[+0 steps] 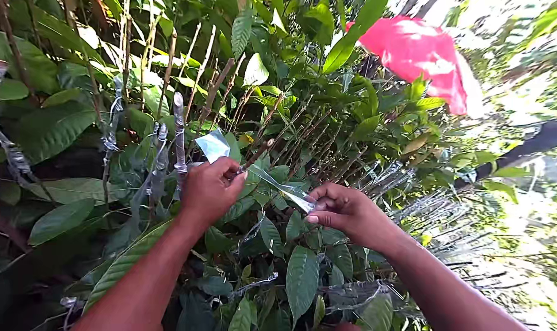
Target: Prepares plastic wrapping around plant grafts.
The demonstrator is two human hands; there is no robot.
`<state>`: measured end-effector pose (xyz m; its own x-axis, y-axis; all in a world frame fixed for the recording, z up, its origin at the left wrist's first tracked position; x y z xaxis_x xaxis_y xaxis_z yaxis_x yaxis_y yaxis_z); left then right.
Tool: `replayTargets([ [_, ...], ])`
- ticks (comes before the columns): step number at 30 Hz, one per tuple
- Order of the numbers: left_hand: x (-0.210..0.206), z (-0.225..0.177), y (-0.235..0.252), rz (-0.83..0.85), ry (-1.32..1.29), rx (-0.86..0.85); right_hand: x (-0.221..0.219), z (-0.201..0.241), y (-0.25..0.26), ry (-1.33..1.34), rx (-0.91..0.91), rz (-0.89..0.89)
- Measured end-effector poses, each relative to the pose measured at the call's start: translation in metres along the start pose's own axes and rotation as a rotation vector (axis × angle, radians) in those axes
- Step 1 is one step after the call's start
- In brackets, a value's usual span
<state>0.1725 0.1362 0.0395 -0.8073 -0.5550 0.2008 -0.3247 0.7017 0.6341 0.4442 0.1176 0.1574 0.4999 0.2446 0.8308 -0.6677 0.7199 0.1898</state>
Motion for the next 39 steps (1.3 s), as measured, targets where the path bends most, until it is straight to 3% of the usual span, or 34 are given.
replayTargets([
  [12,-0.002,-0.005,-0.006,0.045,0.011,0.031,0.002,0.003,-0.009,-0.082,-0.105,0.107],
  [19,0.000,-0.005,-0.007,0.064,0.017,0.069,0.000,-0.004,-0.010,-0.114,0.010,0.144],
  [29,0.000,-0.005,-0.006,0.070,0.013,0.077,-0.012,-0.018,-0.005,0.365,-0.164,-0.109],
  [39,-0.002,-0.006,-0.005,0.066,0.002,0.080,-0.022,-0.014,0.000,0.266,-0.126,0.019],
])
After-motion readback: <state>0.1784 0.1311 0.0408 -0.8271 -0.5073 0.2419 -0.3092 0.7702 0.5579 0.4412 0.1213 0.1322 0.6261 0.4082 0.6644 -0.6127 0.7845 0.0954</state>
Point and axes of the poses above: each hand's wrist, its own y-axis towards the middle knuckle, its own x-axis out of the back of the hand, z = x × y, the point moved 1 cm from there along y, towards the middle knuckle, and after that the axes turned 10 degrees about x, right-handed, at the moved point
